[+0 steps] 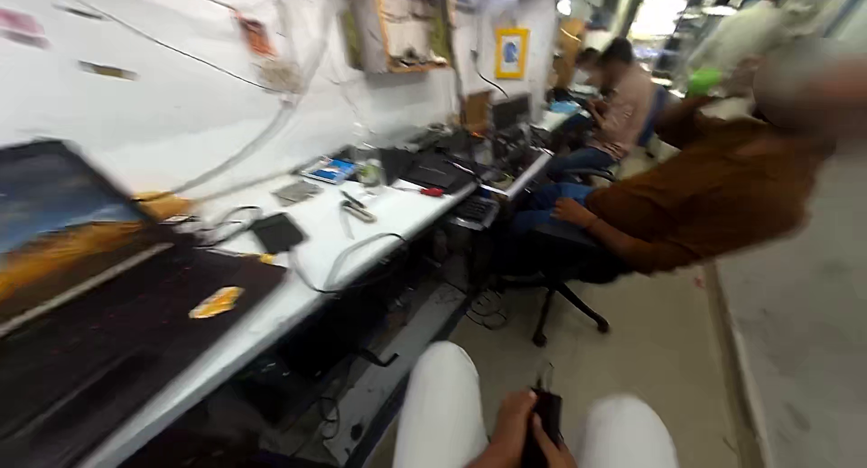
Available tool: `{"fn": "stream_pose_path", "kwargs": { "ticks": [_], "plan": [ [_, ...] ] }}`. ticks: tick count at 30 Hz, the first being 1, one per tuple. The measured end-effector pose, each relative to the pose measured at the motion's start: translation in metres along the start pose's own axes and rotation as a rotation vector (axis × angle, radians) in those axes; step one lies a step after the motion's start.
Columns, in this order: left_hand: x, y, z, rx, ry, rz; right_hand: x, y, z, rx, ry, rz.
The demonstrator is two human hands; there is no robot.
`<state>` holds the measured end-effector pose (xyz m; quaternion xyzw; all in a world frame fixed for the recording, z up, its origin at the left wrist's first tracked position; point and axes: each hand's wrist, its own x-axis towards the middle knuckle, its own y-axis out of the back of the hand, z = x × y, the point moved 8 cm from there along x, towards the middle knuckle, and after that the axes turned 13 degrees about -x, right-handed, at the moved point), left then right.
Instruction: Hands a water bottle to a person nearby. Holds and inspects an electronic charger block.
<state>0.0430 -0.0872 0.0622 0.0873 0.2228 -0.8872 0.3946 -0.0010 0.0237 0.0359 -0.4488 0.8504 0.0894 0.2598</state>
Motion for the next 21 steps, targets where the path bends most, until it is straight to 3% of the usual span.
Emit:
{"fn": "stream_pose_path", "kwargs": {
  "ticks": [3,11,21],
  "plan": [
    [0.014,0.005,-0.002,0.188,0.012,-0.098,0.003,0.004,0.002,0.087,-0.020,0.016],
    [0.021,-0.019,-0.003,-0.047,0.093,-0.270,-0.007,-0.003,-0.017,0.488,0.013,-0.298],
    [0.022,-0.015,0.001,-0.130,0.054,-0.307,-0.005,-0.007,-0.017,0.537,0.001,-0.429]
  ]
}}
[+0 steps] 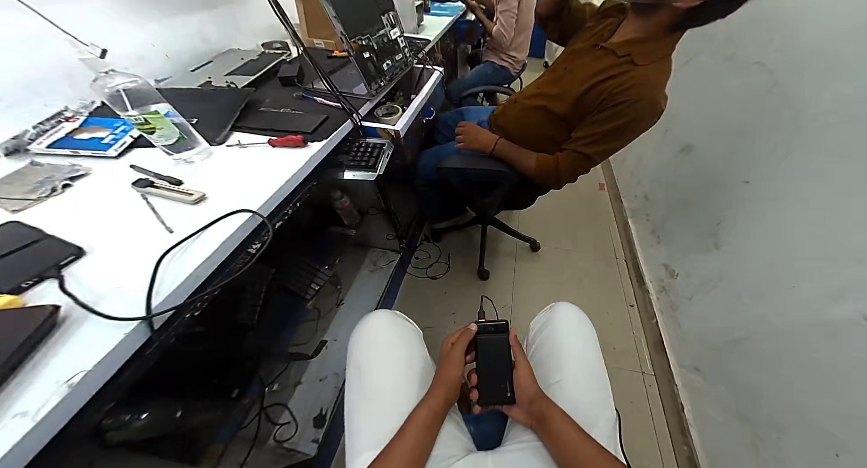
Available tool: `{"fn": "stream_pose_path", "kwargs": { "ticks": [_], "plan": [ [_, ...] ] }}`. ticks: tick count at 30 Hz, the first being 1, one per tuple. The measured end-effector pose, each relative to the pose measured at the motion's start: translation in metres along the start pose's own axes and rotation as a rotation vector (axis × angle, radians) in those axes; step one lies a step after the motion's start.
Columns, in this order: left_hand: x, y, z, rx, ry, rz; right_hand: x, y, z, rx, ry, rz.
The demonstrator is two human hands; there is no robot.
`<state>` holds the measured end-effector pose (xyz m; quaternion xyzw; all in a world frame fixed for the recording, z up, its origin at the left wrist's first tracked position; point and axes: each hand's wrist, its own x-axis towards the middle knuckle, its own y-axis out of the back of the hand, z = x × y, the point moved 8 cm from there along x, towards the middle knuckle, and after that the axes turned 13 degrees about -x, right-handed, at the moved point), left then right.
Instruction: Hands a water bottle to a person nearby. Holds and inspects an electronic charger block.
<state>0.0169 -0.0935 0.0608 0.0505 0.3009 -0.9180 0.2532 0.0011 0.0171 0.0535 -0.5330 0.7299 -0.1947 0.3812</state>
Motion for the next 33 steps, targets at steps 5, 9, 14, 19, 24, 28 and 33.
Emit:
{"fn": "stream_pose_path", "kwargs": {
  "ticks": [5,9,14,19,24,28,33],
  "plan": [
    [0.002,0.000,-0.001,0.005,0.000,-0.011,0.001,0.003,0.002,0.028,-0.001,-0.013],
    [0.003,0.002,0.000,0.039,-0.034,-0.008,0.001,0.003,0.002,0.019,0.001,-0.026],
    [0.002,0.006,0.013,0.079,-0.119,0.050,0.004,-0.001,0.008,-0.111,0.002,-0.033],
    [0.004,0.015,0.022,-0.028,-0.167,0.139,0.005,-0.005,0.021,-0.205,-0.087,-0.037],
    [0.005,0.013,0.023,-0.018,-0.165,0.122,0.005,-0.006,0.021,-0.121,-0.085,-0.051],
    [0.005,0.009,0.022,-0.002,-0.142,0.128,0.004,-0.008,0.019,-0.063,-0.098,-0.073],
    [0.004,0.010,0.017,-0.029,-0.115,0.091,0.006,-0.004,0.013,0.037,-0.068,-0.105]
  ]
}}
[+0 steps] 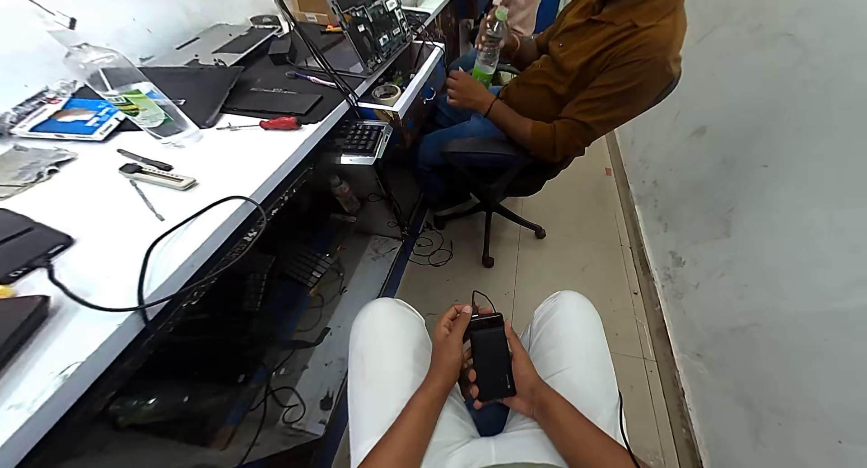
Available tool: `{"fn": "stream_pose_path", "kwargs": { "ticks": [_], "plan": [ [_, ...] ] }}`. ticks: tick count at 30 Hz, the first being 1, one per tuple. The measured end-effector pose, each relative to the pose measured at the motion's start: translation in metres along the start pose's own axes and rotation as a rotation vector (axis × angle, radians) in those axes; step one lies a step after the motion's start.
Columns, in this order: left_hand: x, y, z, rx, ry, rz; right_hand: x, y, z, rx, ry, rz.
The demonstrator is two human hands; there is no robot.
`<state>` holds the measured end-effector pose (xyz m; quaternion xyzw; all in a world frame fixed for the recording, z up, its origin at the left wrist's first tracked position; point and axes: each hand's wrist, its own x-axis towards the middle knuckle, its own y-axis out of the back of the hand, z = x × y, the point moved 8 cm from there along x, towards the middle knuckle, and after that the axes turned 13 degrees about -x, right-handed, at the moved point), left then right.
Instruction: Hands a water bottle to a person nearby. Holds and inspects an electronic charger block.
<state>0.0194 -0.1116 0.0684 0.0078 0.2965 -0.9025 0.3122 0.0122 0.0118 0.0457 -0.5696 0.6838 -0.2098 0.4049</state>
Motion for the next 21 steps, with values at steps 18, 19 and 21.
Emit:
{"fn": "stream_pose_path", "kwargs": {
  "ticks": [18,19,21],
  "plan": [
    [0.0009,-0.0017,-0.0088,0.059,0.045,-0.044,-0.0023,0.0041,-0.0036,0.110,0.001,0.013],
    [0.0009,-0.0020,-0.0090,0.059,0.046,-0.044,-0.0026,0.0042,-0.0036,0.110,0.003,0.016],
    [0.0013,-0.0024,-0.0096,0.058,0.048,-0.046,-0.0031,0.0047,-0.0038,0.103,0.004,0.022]
  ]
}}
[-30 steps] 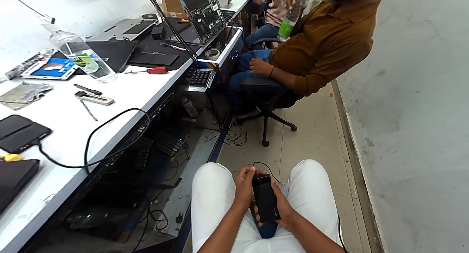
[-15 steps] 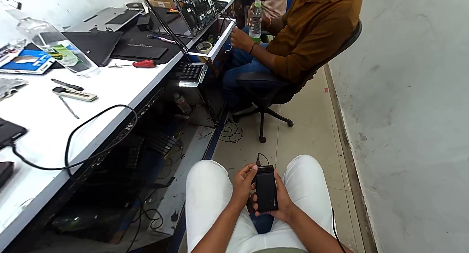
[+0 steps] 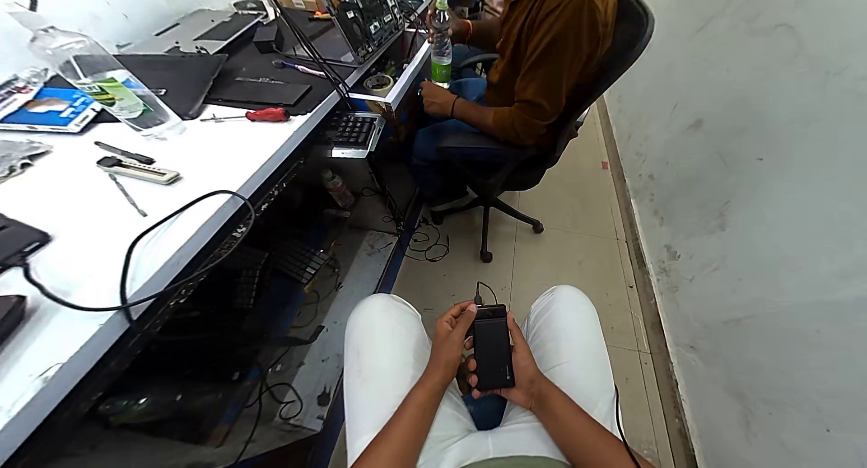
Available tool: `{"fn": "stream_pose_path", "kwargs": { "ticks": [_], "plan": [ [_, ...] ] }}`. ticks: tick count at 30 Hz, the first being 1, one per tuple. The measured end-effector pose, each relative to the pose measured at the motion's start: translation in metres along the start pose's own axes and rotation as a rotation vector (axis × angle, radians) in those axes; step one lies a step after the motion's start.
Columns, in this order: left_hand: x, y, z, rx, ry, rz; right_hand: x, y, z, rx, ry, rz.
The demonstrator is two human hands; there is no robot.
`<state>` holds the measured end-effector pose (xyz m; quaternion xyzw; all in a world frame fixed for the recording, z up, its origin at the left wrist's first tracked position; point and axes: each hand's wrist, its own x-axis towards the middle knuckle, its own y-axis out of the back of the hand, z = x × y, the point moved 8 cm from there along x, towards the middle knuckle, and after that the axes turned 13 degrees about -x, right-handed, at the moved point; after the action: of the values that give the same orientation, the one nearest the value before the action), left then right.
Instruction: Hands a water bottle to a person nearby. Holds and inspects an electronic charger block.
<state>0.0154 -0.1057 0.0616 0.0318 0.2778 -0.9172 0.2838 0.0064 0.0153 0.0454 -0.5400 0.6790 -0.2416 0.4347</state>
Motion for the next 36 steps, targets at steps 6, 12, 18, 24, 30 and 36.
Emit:
{"fn": "stream_pose_path", "kwargs": {
  "ticks": [6,12,18,24,30,36],
  "plan": [
    [0.000,-0.002,-0.001,0.006,0.017,-0.031,0.000,0.001,-0.002,-0.034,0.014,0.039],
    [-0.005,-0.012,0.002,0.159,0.016,-0.013,-0.004,0.009,-0.003,-0.056,0.007,0.191],
    [-0.004,-0.006,0.008,0.145,-0.041,0.001,-0.001,0.002,-0.001,-0.051,0.002,0.074],
    [-0.005,-0.007,0.005,0.118,-0.036,-0.034,-0.002,0.000,-0.003,-0.033,0.007,0.057],
    [-0.005,-0.009,0.008,0.113,-0.037,-0.041,-0.002,0.000,-0.003,-0.035,0.024,0.053],
    [-0.006,-0.011,0.010,0.134,-0.059,-0.048,-0.001,0.002,-0.003,-0.075,0.033,0.044]
  ]
}}
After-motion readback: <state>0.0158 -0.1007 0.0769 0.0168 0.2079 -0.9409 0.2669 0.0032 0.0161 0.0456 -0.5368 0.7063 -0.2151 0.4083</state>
